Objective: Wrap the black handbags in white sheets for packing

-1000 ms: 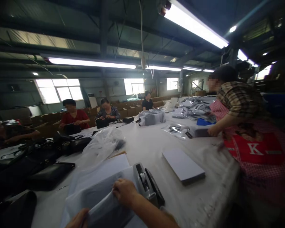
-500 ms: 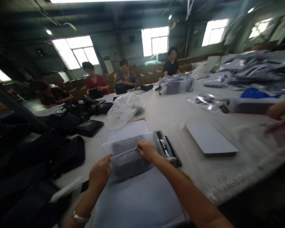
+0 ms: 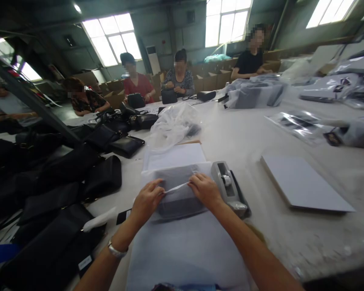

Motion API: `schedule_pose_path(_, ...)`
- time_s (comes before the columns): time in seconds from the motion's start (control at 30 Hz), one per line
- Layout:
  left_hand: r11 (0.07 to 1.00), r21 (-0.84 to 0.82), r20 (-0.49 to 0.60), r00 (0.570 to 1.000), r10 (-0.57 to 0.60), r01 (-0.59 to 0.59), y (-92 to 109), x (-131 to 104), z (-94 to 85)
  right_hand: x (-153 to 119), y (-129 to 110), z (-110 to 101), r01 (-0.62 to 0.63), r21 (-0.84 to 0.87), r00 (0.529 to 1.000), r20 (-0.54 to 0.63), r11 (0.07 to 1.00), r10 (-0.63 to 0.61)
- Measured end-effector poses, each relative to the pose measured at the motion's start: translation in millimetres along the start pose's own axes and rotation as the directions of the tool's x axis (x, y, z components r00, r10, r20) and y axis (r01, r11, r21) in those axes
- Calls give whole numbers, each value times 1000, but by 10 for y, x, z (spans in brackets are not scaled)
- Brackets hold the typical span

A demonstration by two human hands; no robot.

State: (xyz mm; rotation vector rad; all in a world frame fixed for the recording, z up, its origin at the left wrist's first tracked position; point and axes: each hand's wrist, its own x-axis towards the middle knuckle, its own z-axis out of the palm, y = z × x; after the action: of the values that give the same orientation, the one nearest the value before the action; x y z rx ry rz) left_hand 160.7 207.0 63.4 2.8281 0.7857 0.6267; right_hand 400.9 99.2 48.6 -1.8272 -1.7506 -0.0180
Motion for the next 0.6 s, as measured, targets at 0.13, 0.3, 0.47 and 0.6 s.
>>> schedule_pose_path(0.13,1000,22,4,1000,-4,4,-59,-18,-14,-26,57,52,29,13,998,-53,999,-29)
schedule_pose_path(0.3,983,130,43,989,-140,134,-38,12,-57,49,72,77,-31,-56,999,-39,998,29)
schedule_pose_path(0.47,962,155,42,972,-232,223,-45,68,-37,109,48,95,-68,-87,997,-26,994,66)
schedule_pose_path(0.6,955,74,23,957,-289,287,-88,97,3,141,38,113,-111,-96,994,-19,989,110)
